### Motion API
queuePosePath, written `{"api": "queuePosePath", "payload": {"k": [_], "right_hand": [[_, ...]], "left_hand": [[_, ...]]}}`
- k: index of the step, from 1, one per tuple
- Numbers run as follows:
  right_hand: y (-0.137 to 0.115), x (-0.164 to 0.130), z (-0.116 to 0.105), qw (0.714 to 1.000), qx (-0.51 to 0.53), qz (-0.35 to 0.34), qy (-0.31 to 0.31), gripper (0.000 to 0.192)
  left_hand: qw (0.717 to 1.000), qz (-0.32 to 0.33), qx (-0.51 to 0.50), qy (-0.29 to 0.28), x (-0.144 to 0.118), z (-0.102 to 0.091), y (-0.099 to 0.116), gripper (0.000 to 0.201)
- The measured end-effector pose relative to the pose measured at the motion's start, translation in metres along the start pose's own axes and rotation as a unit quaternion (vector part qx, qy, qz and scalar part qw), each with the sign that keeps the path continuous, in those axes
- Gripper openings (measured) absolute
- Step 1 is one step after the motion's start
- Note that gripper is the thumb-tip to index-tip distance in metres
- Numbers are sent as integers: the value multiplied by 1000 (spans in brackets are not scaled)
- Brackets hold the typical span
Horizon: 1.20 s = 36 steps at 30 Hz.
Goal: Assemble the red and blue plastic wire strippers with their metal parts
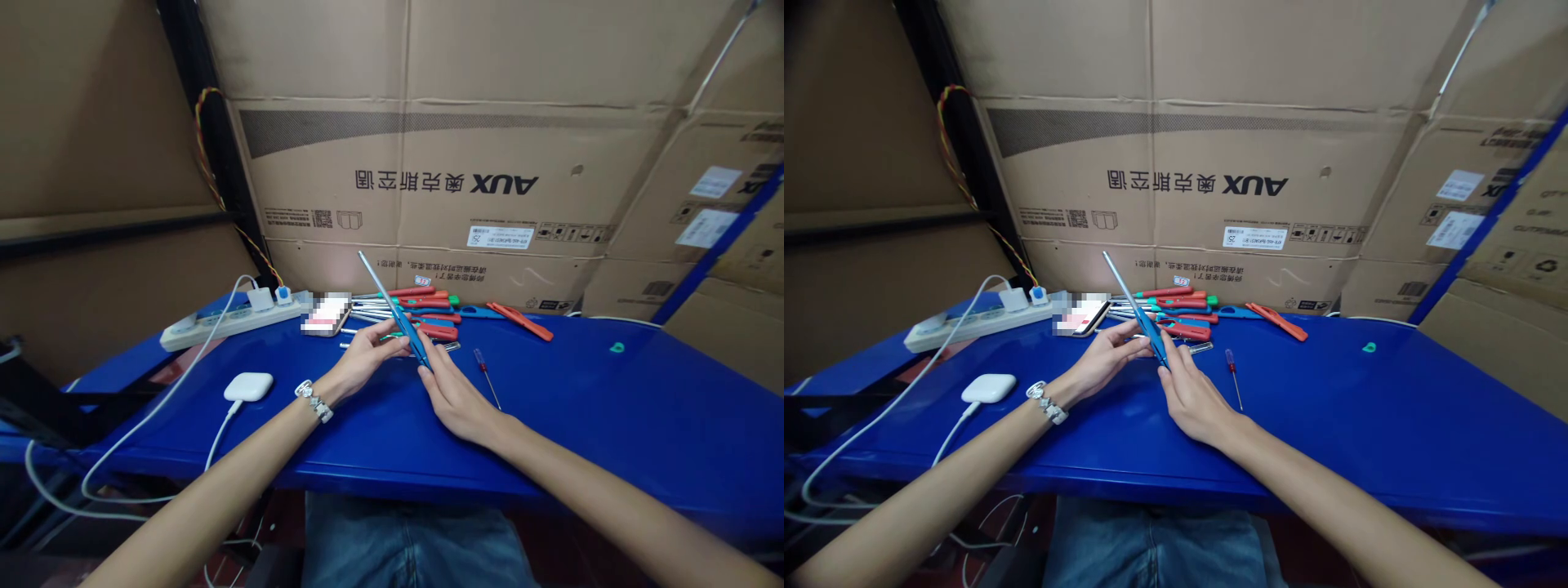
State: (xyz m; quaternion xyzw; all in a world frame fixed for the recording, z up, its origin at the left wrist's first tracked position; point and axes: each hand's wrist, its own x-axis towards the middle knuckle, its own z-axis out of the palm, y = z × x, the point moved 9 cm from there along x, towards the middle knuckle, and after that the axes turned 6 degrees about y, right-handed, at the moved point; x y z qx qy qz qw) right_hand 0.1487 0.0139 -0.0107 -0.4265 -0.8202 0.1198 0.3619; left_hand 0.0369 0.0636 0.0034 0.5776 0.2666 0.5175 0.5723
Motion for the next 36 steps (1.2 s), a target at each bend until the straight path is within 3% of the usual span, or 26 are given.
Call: {"api": "queuePosePath", "payload": {"k": [28, 36], "right_hand": [[-1, 2, 1, 1000, -10, -2, -4, 63], [-1, 3, 1, 1000, -5, 3, 6, 62]], "left_hand": [[1000, -7, -17, 12, 1, -2, -4, 38], [998, -20, -30, 50, 3, -6, -9, 38]]}}
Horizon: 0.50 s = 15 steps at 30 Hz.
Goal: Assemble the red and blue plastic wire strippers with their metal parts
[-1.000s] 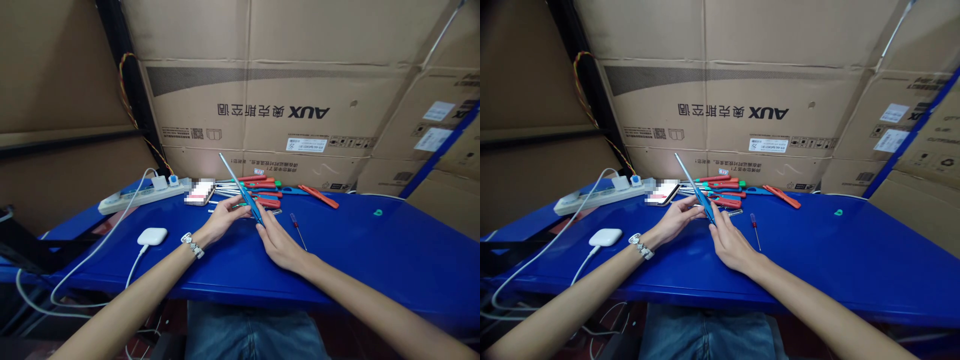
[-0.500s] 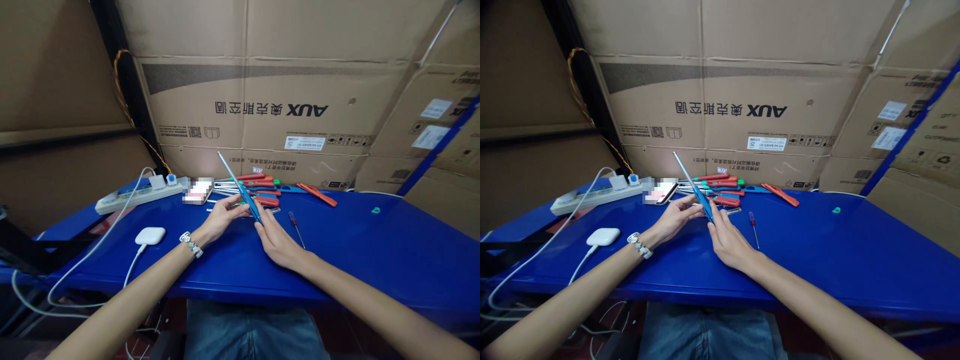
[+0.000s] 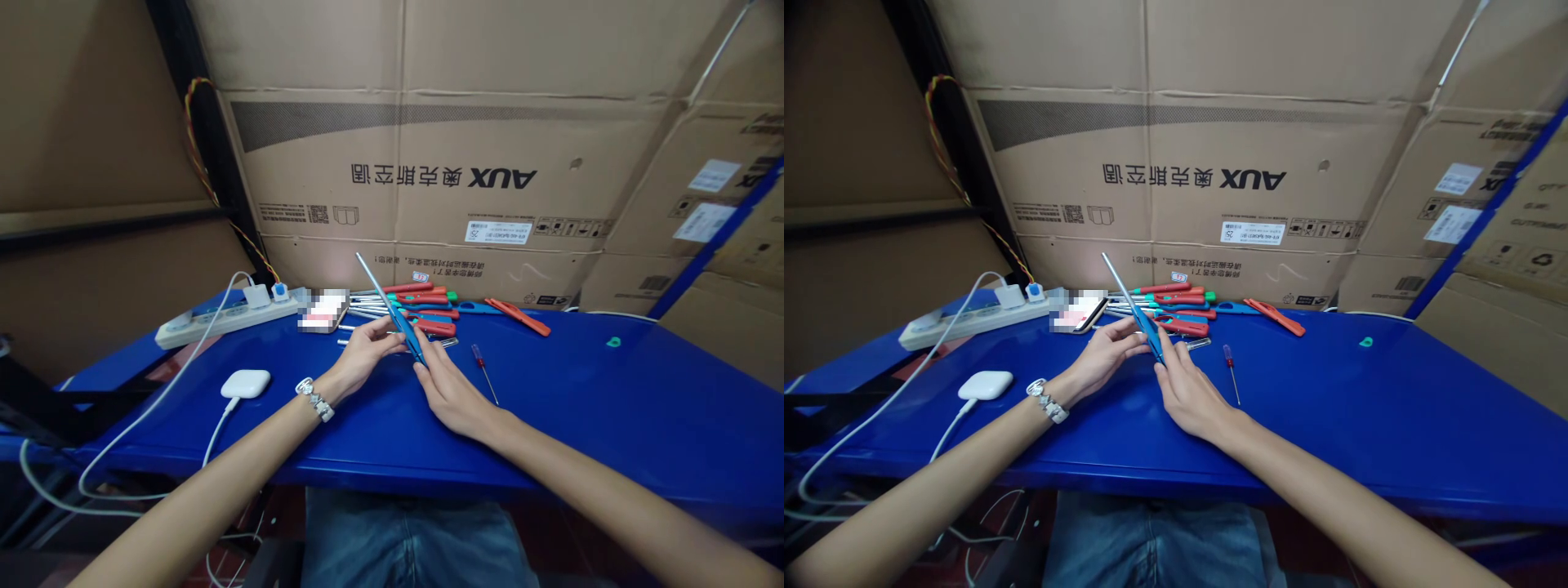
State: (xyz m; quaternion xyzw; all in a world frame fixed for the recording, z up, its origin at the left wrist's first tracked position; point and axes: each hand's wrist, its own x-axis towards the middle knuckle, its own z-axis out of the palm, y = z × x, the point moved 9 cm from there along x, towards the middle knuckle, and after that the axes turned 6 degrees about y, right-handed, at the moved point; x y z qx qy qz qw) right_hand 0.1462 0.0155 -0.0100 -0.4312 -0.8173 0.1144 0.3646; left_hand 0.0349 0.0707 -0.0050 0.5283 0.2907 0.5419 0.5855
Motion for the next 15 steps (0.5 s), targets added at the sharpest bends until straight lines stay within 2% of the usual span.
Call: {"api": "queuePosePath", "payload": {"k": [5, 10, 15], "right_hand": [[4, 1, 3, 1000, 14, 24, -10, 58], [3, 2, 2, 999, 40, 10, 4, 56], [1, 2, 0, 998, 64, -2, 16, 57]], "left_hand": [[998, 9, 2, 57, 2, -3, -3, 38], [995, 14, 18, 99, 3, -4, -2, 36], [998, 7, -12, 63, 1, 1, 1, 33]]}}
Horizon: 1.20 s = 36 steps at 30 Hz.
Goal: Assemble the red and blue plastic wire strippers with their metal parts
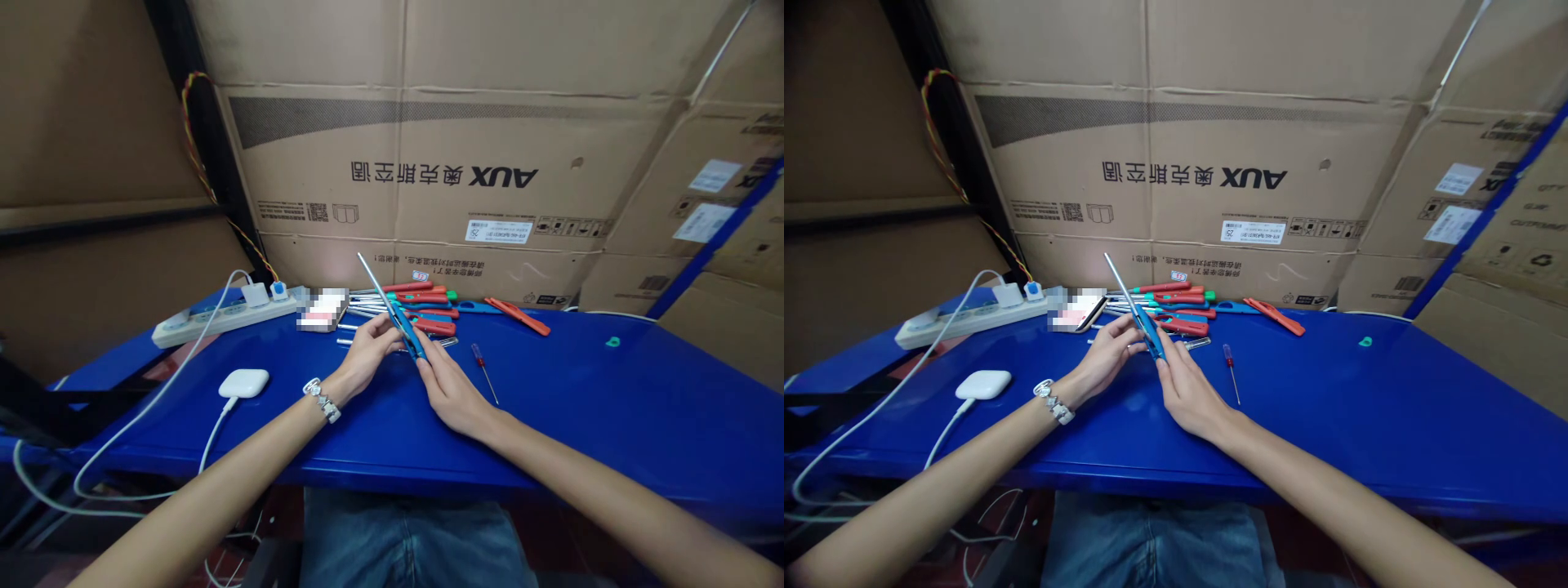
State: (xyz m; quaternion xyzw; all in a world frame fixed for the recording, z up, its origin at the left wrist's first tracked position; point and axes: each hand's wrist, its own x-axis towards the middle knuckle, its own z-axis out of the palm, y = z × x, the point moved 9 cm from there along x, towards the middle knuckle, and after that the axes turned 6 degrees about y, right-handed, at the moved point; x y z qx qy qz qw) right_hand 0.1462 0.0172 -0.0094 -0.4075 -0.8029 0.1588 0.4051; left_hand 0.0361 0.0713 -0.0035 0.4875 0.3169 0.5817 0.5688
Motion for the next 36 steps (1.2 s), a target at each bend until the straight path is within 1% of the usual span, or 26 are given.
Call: {"api": "queuePosePath", "payload": {"k": [5, 9, 13, 19, 25, 27, 31, 34, 36], "right_hand": [[0, -1, 0, 1000, 10, -8, 4, 57], [0, -1, -1, 1000, 16, -8, 6, 57], [0, -1, -1, 1000, 18, -6, 7, 57], [-1, -2, -1, 1000, 17, 1, 2, 57], [-7, -1, -6, 999, 44, 7, -2, 56], [-8, -1, -7, 999, 47, 7, -2, 56], [-10, -2, -5, 999, 33, -16, -9, 58], [-10, -1, -7, 999, 40, -26, 5, 57], [-8, 0, -10, 998, 62, -15, 15, 53]], "left_hand": [[999, -7, -16, -35, -4, 1, 2, 32], [999, -6, -11, -48, -4, 1, 2, 32], [999, -6, -1, -50, -3, 1, 1, 32], [999, 10, 14, -27, 0, -1, 0, 36], [997, 3, 4, -74, -6, 6, 5, 37], [998, 1, -1, -70, -6, 5, 6, 36], [999, 4, 7, -43, -3, -1, 5, 32], [999, 12, 31, -31, 0, -5, 3, 34], [998, 20, 48, -20, 1, -8, 2, 36]]}}
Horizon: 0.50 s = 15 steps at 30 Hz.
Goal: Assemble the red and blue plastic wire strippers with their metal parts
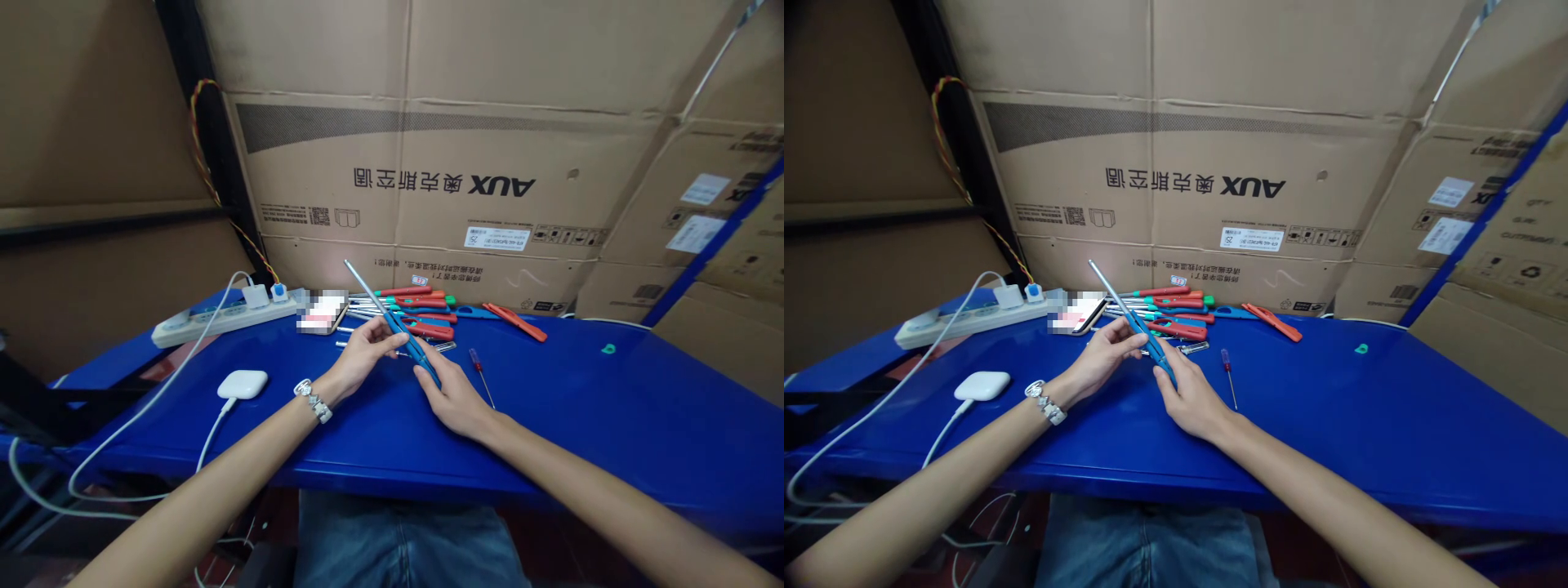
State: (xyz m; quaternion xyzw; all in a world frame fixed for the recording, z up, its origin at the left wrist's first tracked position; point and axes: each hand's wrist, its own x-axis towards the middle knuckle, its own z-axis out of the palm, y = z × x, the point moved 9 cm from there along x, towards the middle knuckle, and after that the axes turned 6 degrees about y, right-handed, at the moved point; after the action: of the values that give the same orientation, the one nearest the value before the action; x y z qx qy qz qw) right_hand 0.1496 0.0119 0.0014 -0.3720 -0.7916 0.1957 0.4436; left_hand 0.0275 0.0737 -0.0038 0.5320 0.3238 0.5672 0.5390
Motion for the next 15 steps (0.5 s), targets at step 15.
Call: {"api": "queuePosePath", "payload": {"k": [15], "right_hand": [[18, 1, -1, 973, 197, 117, 1, 45]], "left_hand": [[995, -4, -86, -54, -4, 4, 10, 41]]}}
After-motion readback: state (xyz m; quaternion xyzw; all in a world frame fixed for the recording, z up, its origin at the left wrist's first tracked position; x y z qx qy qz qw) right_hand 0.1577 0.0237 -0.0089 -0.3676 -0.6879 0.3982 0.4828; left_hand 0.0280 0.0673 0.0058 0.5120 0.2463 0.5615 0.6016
